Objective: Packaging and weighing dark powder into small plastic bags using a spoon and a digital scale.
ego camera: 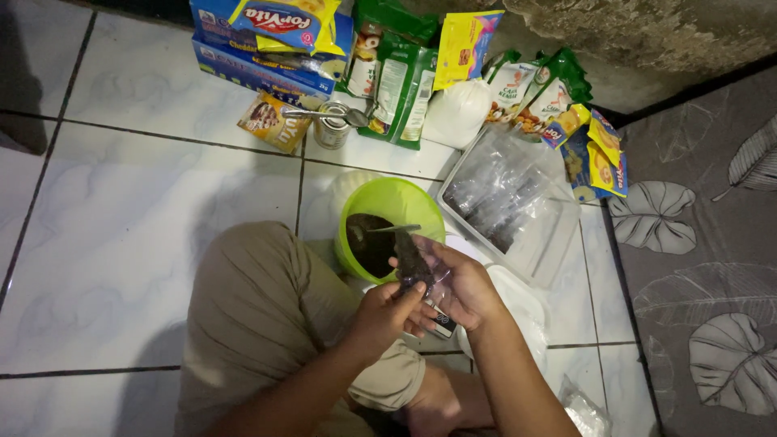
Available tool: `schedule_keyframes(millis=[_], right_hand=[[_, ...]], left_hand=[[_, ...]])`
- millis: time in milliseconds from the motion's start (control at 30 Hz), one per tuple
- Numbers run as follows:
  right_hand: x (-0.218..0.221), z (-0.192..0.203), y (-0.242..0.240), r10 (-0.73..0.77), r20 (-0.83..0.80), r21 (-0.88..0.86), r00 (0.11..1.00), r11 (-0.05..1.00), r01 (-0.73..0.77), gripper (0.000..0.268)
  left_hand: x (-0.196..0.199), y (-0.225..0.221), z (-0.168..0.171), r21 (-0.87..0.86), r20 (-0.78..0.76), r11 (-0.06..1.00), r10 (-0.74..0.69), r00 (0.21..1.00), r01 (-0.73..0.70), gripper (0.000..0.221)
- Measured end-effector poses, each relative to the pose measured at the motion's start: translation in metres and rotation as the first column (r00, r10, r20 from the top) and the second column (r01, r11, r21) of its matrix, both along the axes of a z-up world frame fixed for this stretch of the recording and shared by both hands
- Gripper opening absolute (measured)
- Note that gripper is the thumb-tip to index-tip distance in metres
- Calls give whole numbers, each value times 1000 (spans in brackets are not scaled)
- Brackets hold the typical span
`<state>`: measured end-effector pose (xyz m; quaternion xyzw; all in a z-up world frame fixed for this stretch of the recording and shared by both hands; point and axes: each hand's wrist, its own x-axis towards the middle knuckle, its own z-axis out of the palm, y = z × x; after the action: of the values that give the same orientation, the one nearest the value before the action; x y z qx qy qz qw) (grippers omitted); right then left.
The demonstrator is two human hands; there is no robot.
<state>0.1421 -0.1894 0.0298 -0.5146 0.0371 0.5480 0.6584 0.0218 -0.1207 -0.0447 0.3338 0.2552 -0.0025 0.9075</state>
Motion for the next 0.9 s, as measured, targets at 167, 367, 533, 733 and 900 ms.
schedule_keyframes(millis=[167,367,533,733,900], right_hand=[[-7,11,4,-46,39,-33,998,998,47,45],[-12,-9,-11,-111,92,259,990,962,84,59],[-10,-27,-29,-255,142,482,957,862,158,56],[-17,5,-27,-229,640,341,733,940,-4,64],[-24,62,-30,-97,893,79,439,995,60,23]], left_hand=[[-2,3,7,37,-24,999,-14,1000,15,36],[-5,12,17,254,3,967,20,1000,-20,28],[-6,12,0,406,211,882,165,964,-239,26],[-1,28,1,377,379,871,164,911,-314,48],[3,23,-10,279,423,907,179,888,-316,33]])
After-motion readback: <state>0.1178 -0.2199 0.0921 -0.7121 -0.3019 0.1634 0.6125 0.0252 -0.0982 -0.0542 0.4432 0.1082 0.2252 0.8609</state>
